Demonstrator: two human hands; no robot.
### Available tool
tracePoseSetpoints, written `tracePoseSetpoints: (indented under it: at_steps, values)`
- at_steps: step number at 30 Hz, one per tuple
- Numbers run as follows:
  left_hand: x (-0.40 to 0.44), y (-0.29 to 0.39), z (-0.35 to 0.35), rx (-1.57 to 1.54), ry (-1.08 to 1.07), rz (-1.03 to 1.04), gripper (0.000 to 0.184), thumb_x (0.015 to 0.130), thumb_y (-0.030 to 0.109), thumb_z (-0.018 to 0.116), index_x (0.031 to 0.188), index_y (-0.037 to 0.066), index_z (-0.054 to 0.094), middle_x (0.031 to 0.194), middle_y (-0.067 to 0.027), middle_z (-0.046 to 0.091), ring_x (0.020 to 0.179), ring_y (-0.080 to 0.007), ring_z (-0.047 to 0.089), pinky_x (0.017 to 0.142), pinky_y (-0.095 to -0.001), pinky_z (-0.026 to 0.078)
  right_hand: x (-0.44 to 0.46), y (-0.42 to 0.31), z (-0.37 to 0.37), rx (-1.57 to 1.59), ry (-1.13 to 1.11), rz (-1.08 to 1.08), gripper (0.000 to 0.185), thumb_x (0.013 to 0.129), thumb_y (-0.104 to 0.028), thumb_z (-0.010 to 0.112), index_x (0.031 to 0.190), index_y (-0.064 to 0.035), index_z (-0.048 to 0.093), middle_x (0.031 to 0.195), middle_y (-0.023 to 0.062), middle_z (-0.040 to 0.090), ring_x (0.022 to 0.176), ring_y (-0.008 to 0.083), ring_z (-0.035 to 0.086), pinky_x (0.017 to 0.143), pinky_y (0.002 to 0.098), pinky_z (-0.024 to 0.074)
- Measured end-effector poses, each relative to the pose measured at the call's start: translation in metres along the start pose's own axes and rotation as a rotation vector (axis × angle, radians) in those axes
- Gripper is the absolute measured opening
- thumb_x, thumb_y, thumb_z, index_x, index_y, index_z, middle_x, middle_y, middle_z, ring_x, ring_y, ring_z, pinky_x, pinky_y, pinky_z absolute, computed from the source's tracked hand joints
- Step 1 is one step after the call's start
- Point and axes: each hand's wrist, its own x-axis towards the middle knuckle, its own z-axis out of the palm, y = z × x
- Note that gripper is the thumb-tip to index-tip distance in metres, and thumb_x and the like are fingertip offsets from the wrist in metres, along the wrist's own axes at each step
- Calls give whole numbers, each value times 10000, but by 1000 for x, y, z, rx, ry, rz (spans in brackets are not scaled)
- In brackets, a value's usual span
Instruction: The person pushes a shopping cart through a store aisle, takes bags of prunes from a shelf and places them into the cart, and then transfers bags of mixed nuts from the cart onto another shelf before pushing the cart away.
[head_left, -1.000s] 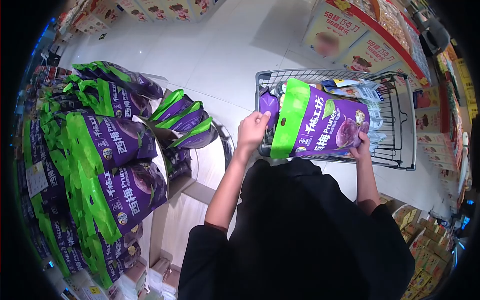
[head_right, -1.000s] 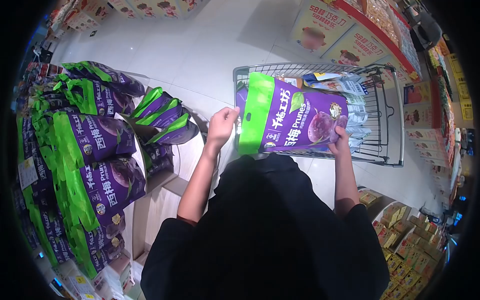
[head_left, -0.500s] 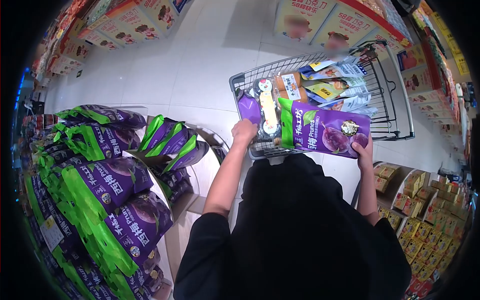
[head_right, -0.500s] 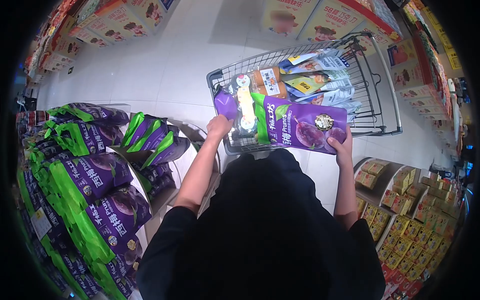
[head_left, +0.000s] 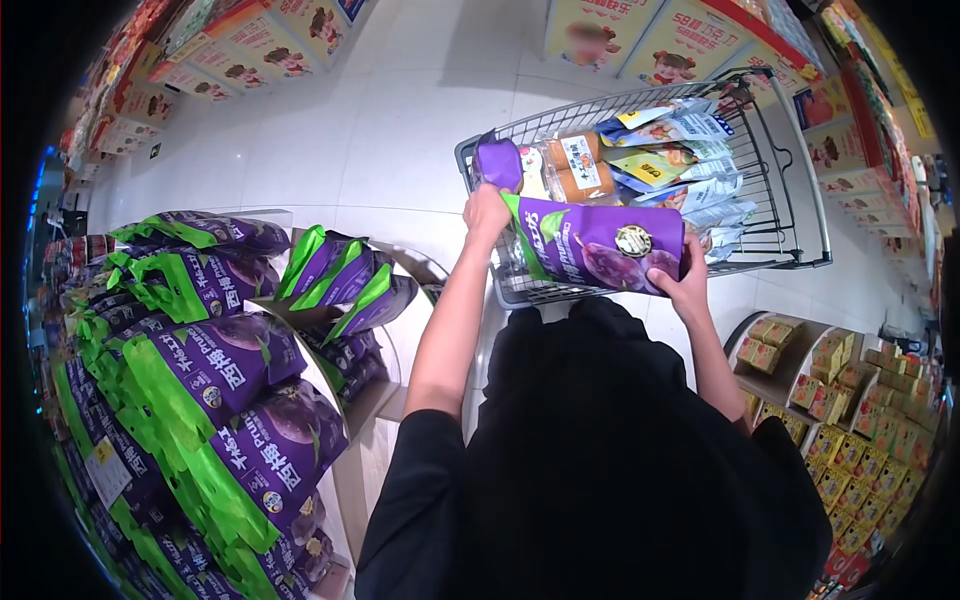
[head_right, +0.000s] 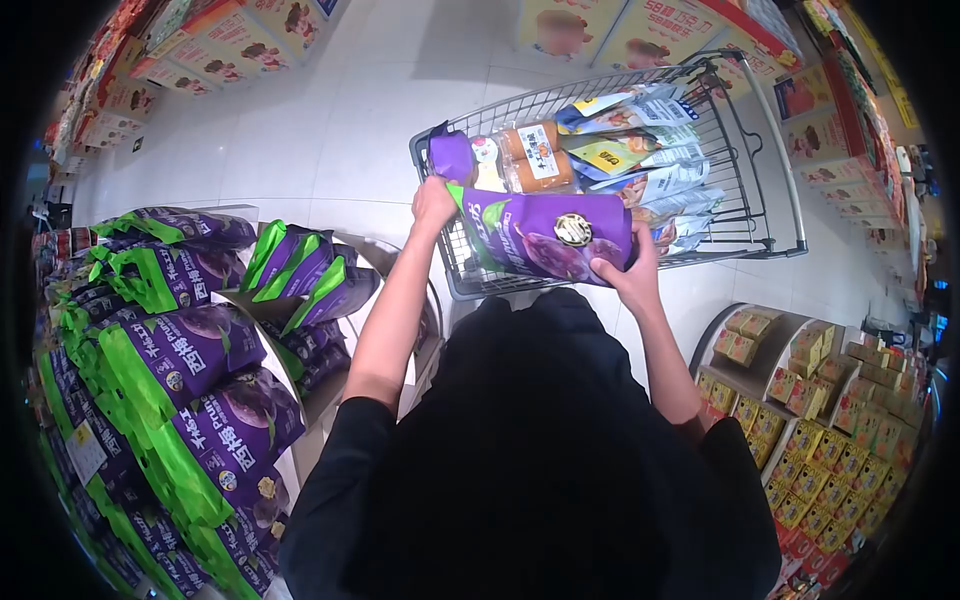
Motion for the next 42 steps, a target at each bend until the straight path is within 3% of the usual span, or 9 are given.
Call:
tracePoseSetpoints:
  at_steps: [3,8,12,17,21,27,30,36,42]
  values:
    - [41,-18,9,-52,-87,62,331,760,249,523,864,-44,635,880,-261,604,901,-380,586,777,-432,459,3,-11,17,-25,29,19,515,608,-161,741,1005,-35,439,930,76,527,879,159,507,810,295,397]
    - [49,-9,-26,-299,-472,-73,148,692,172,561,633,47,615,627,-61,611,485,-127,511,420,-309,387,5,-13,7,-150,-51,-61,538,574,-184,740,994,-31,440,926,93,538,872,175,515,810,305,404]
    - [55,0,-22,-326,-513,-123,148,660,163,575,663,31,644,665,-67,639,523,-170,560,473,-330,429,-9,-17,15,-213,-82,-58,529,564,-172,733,986,-33,446,895,93,549,844,178,532,793,309,417]
    - [72,6,5,63,-331,0,233,658,198,542,740,39,692,826,-82,673,845,-227,628,768,-296,461,-11,-38,74,-490,0,126,557,575,-254,737,1001,-28,460,896,182,579,860,309,584,743,367,449]
    - [67,15,-2,110,-373,13,239,667,216,531,725,51,694,857,-85,670,926,-227,607,823,-292,442,1,-26,132,-424,-24,67,574,629,-366,685,990,9,442,874,219,581,834,350,586,724,397,449]
    - [44,-3,3,-74,-227,52,245,694,231,536,732,42,687,772,-135,659,794,-273,632,731,-337,469,24,64,181,-558,-261,169,632,693,-375,652,1118,-12,355,1066,254,509,935,398,546,795,436,438]
    - [-15,-2,-15,-512,112,97,264,776,242,513,760,36,678,703,-149,642,667,-259,626,636,-344,462,20,32,189,-697,-493,262,649,795,-385,551,1253,-24,267,1132,271,474,1008,419,514,858,468,410]
    - [-98,-38,37,-857,382,-39,236,829,156,493,795,-24,643,622,-107,602,597,-136,566,577,-289,439,45,71,200,-906,-685,138,526,836,-349,506,1194,-36,282,1132,262,462,992,414,525,830,481,435]
    - [-144,-106,47,-719,615,-309,371,851,308,530,664,-1,616,479,-27,456,475,-92,412,465,-266,325,38,64,160,-850,-683,-19,471,834,-373,499,1136,-24,406,1094,221,502,968,382,537,805,475,430]
